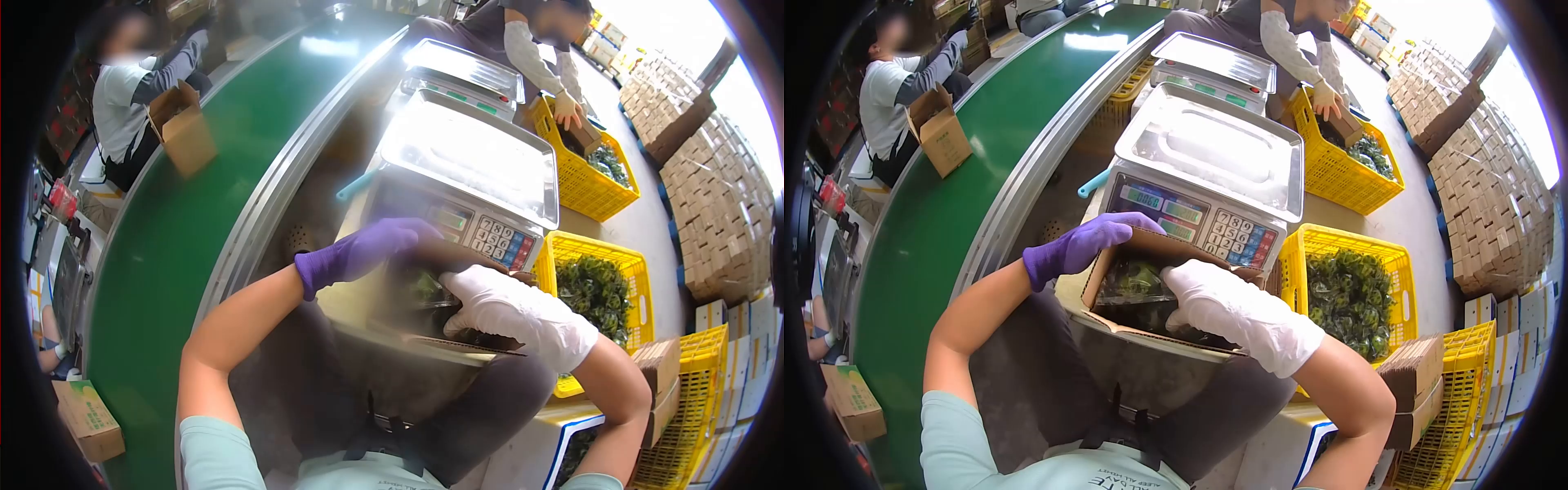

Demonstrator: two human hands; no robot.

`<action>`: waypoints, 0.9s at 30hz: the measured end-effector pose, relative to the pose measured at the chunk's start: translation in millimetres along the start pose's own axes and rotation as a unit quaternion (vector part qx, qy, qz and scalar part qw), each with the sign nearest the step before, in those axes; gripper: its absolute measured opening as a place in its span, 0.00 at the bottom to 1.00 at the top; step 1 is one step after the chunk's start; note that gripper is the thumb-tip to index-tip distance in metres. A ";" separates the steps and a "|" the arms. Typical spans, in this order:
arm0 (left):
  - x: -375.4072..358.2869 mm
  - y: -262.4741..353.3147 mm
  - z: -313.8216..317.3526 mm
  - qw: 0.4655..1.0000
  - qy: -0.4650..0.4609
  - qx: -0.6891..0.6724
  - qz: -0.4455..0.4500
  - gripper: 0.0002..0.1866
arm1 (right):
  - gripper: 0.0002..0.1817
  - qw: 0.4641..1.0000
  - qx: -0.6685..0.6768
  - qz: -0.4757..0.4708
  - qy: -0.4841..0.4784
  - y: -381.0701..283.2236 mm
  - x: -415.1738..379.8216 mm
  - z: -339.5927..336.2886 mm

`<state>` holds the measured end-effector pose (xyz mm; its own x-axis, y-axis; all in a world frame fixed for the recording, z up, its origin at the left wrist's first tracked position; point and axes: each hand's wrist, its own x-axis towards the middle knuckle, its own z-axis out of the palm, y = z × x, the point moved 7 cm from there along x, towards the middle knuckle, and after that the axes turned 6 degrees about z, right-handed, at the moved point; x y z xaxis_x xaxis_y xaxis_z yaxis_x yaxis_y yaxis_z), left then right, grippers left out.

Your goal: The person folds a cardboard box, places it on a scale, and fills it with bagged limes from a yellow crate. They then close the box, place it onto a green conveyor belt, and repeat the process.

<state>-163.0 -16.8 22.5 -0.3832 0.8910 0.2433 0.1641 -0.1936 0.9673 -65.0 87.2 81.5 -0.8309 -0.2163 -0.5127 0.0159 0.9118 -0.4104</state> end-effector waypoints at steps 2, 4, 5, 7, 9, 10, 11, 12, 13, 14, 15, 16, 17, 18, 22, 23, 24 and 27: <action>-0.9 2.2 -1.0 1.000 0.008 -0.021 0.005 0.31 | 0.18 0.999 0.008 0.038 -0.011 2.5 -2.4 -6.5; -1.3 2.0 -1.3 1.000 0.010 -0.009 -0.001 0.31 | 0.19 0.998 -0.016 -0.037 0.043 -21.1 -7.7 -24.0; -1.0 2.9 -1.2 1.000 0.012 -0.011 0.000 0.31 | 0.20 0.988 -0.041 -0.112 0.095 -36.2 -10.4 -31.7; -1.6 4.8 1.9 0.999 0.001 -0.038 0.004 0.31 | 0.19 0.976 -0.108 -0.177 0.069 -37.5 3.1 -5.3; -1.8 2.9 1.0 0.999 -0.004 -0.051 -0.008 0.30 | 0.12 0.981 -0.065 -0.180 0.029 -30.0 13.2 8.4; -0.4 7.3 1.2 1.000 -0.006 -0.013 0.010 0.30 | 0.12 0.981 -0.063 -0.181 0.028 -36.0 17.2 6.3; -2.4 9.0 3.7 0.999 -0.008 0.022 0.024 0.30 | 0.12 0.998 0.010 -0.064 0.009 -32.4 26.7 3.5; -2.7 1.3 1.9 1.000 -0.005 -0.018 0.004 0.31 | 0.14 0.995 0.086 0.058 -0.010 -25.2 28.2 3.9; -1.3 5.9 -0.7 1.000 0.002 -0.010 0.010 0.31 | 0.19 0.991 0.103 0.091 -0.005 -25.2 24.7 -2.2; -2.0 8.0 -0.4 1.000 0.002 -0.011 0.011 0.31 | 0.18 0.985 0.148 0.090 -0.025 -20.2 24.9 0.1; -1.8 10.1 0.0 1.000 0.003 -0.013 0.015 0.30 | 0.19 0.977 0.191 0.087 -0.044 -13.0 24.8 1.0; -0.1 11.2 -0.4 1.000 0.003 -0.012 0.022 0.30 | 0.20 0.997 0.079 -0.007 -0.019 -17.7 19.0 -7.4; -0.7 9.2 -1.0 1.000 0.005 -0.020 0.021 0.30 | 0.23 0.994 -0.037 -0.105 0.001 -24.2 9.2 -12.4; -4.5 6.1 -3.0 0.999 0.014 -0.028 0.018 0.29 | 0.26 0.994 -0.057 -0.097 0.012 -21.2 -2.2 -20.0; -0.3 -12.5 0.1 0.993 0.003 0.067 0.100 0.21 | 0.26 0.997 -0.082 -0.007 -0.014 5.5 1.6 9.7; 3.8 -14.3 1.4 0.982 0.020 0.096 0.160 0.17 | 0.22 0.997 -0.070 -0.037 -0.002 -2.1 1.3 5.6; 4.8 -17.9 -1.3 0.979 0.041 0.091 0.179 0.16 | 0.19 0.992 -0.119 -0.025 -0.019 1.5 4.2 5.9; 4.2 -22.2 -9.1 0.966 0.079 0.100 0.223 0.14 | 0.08 0.973 -0.154 -0.128 0.118 -11.0 -13.5 -7.1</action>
<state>-176.5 -12.4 2.6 -0.3650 0.6604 0.6563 0.5113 -0.4469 0.7341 -57.9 82.6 98.3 -0.8906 -0.3973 -0.2213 -0.3458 0.9076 -0.2379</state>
